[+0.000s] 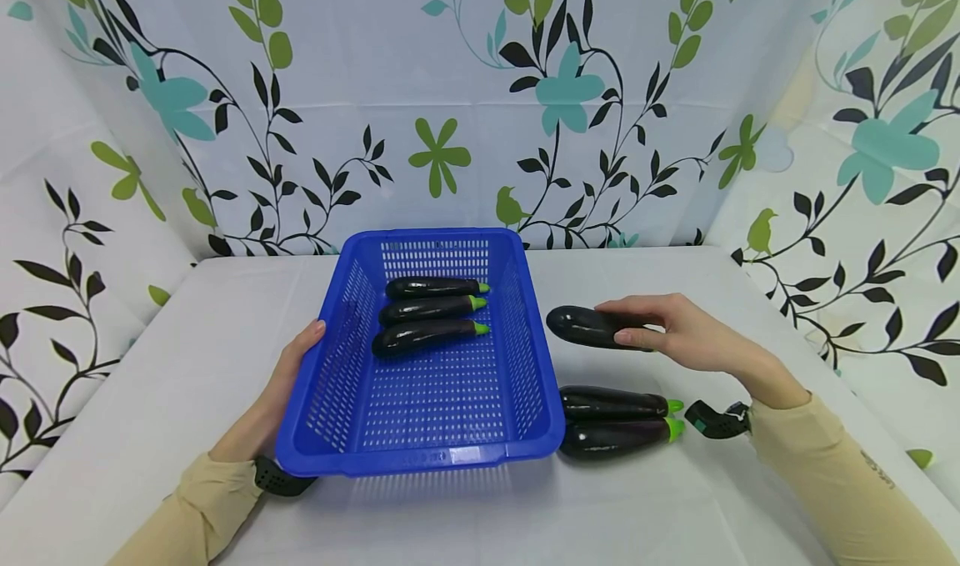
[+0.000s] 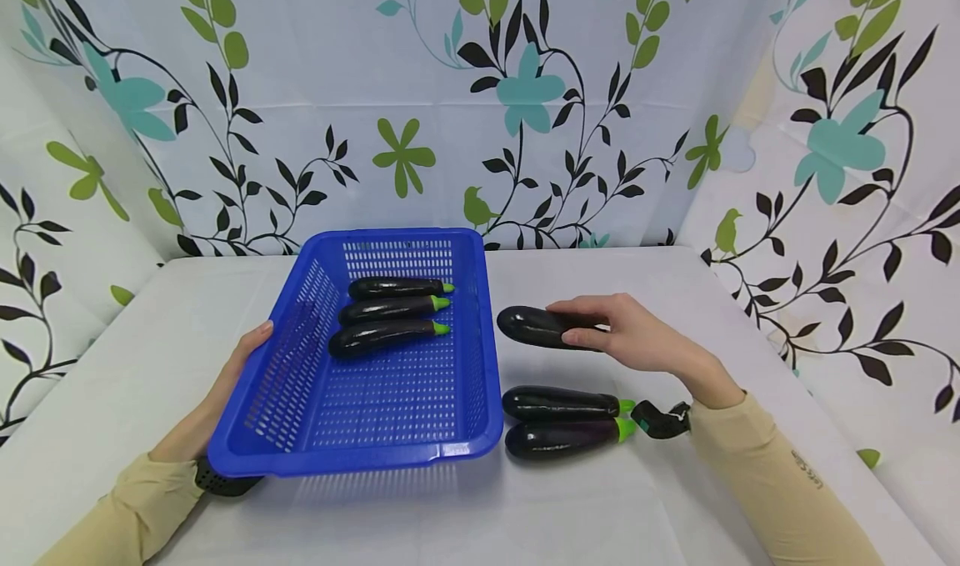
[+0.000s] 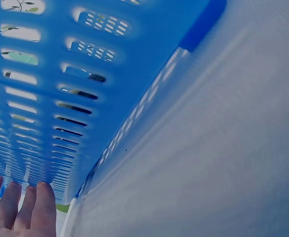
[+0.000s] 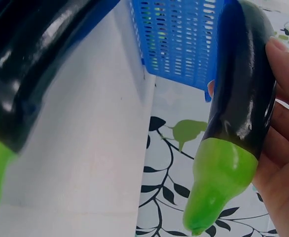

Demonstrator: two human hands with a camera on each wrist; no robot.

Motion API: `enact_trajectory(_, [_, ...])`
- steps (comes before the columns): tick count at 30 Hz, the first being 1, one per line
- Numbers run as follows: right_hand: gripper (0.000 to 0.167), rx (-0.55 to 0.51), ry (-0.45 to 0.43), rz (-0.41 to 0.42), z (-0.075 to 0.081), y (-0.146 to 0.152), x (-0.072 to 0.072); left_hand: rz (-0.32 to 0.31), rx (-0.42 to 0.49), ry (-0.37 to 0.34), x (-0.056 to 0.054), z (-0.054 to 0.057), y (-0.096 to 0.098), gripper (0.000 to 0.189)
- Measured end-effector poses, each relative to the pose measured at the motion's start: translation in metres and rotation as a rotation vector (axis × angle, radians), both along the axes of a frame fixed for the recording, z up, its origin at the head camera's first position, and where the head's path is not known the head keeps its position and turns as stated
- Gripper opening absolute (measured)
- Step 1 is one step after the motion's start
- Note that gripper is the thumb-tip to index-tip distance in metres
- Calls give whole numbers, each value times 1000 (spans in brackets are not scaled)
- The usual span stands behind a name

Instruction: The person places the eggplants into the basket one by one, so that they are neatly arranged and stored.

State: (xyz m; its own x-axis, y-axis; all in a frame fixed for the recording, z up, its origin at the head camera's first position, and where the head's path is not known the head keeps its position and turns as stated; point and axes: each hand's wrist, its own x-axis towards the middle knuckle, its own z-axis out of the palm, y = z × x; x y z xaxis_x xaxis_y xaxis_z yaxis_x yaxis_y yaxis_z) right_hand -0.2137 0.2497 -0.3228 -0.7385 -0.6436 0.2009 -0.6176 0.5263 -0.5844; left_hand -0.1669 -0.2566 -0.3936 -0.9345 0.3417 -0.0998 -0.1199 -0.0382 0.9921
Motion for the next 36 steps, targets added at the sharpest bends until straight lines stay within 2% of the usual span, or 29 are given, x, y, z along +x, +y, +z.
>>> enact_trajectory(13, [39,4,11,15,-1,-5,1,20,19,-85,3,2,1,72])
enact_trajectory(22, [39,-23,32,24,-1,-7,3,12,19,-68,2,4,2,72])
enact_trajectory(27, [40,-46,12,28,-2,-13,3,8,9,-68,1,6,0,72])
enact_trajectory(36, [40,-61,29,90,6,-30,3,5,6,-55,-1,2,0,72])
